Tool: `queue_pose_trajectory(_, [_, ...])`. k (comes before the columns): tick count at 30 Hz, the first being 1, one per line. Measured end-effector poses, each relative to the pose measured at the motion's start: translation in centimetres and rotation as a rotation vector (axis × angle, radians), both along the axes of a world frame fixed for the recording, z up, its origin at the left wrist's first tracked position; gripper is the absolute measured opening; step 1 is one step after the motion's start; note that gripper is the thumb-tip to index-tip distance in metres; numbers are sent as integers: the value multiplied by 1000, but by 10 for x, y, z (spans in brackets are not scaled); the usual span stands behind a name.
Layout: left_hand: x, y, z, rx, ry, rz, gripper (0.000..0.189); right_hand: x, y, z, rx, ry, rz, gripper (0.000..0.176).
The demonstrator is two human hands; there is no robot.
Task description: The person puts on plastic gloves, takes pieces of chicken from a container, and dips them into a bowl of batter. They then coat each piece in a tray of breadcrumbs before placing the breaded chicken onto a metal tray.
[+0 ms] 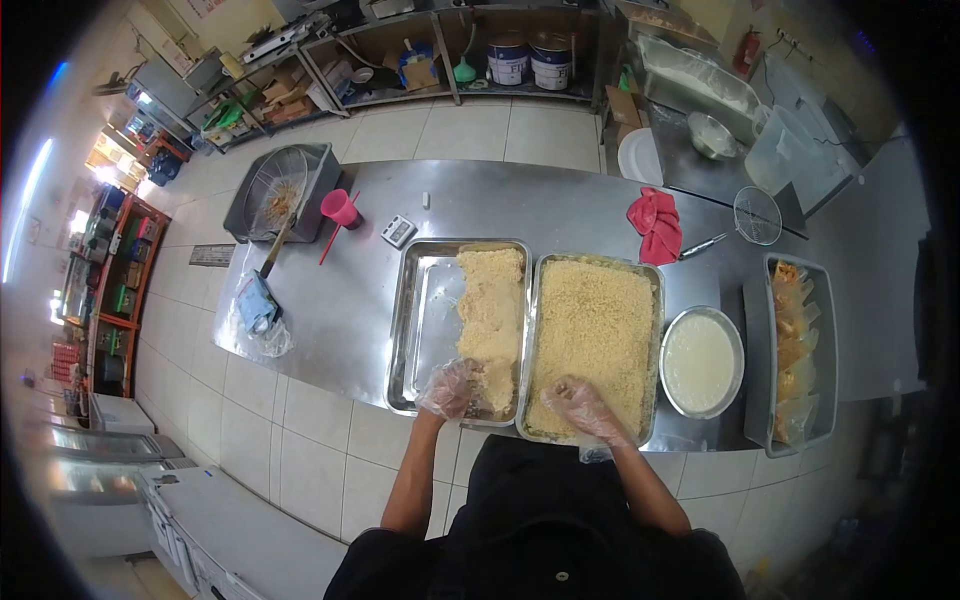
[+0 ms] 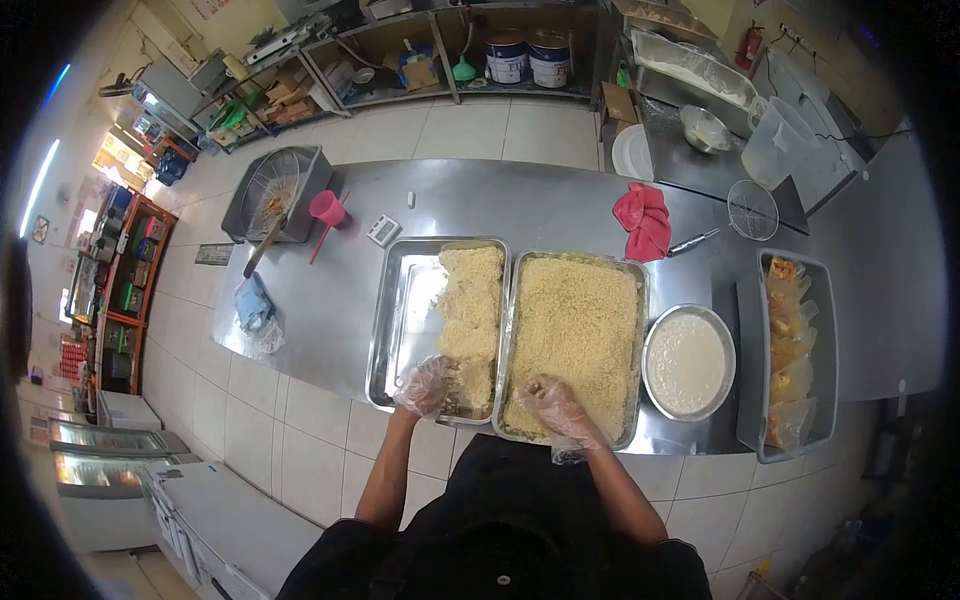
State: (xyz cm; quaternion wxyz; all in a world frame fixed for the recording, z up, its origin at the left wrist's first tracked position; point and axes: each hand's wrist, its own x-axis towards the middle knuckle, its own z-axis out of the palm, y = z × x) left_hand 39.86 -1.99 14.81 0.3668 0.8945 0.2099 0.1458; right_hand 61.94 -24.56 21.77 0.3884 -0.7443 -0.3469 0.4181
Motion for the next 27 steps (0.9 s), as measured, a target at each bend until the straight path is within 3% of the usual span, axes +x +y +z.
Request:
queue_pose_trajectory(4, [18,12,10,-76,245,111,38,-21,28,11,-63,92,4,32])
queue_pose_trajectory(6, [23,15,13,392,226,78,39,-31,49,28,12,-34,74,28])
queue_pose_trajectory(7, [23,17,14,387,221,72,39,-36,61,28,6,-38,68,28])
queue_pose_trajectory(9, [18,25,12,6,29,183,45,-41,86,18,144,-406,147,22])
queue_pose_trajectory(10, [21,31,4,3,26,179,45,-34,98,7,140,-409,145,22])
queue_pose_trajectory(12, [33,48,-27,-64,20,299,60,-16,125,-23,286,-654,239,21])
queue_pose_trajectory(13, [42,53,-13,-66,14,302,60,-13,138,-29,286,-660,244,21])
queue_pose_trajectory(15, [60,58,24,-6,407,220,73,-11,162,-37,-76,-702,205,23])
queue_pose_trajectory(18, [69,62,21,15,501,279,81,-13,170,-42,-126,-826,265,24])
queue_pose_trajectory(23, [59,59,-25,36,425,304,79,-17,167,-23,-174,-793,170,20])
queue_pose_trajectory(27, [59,55,-17,16,308,367,75,-4,171,-16,-227,-628,172,19])
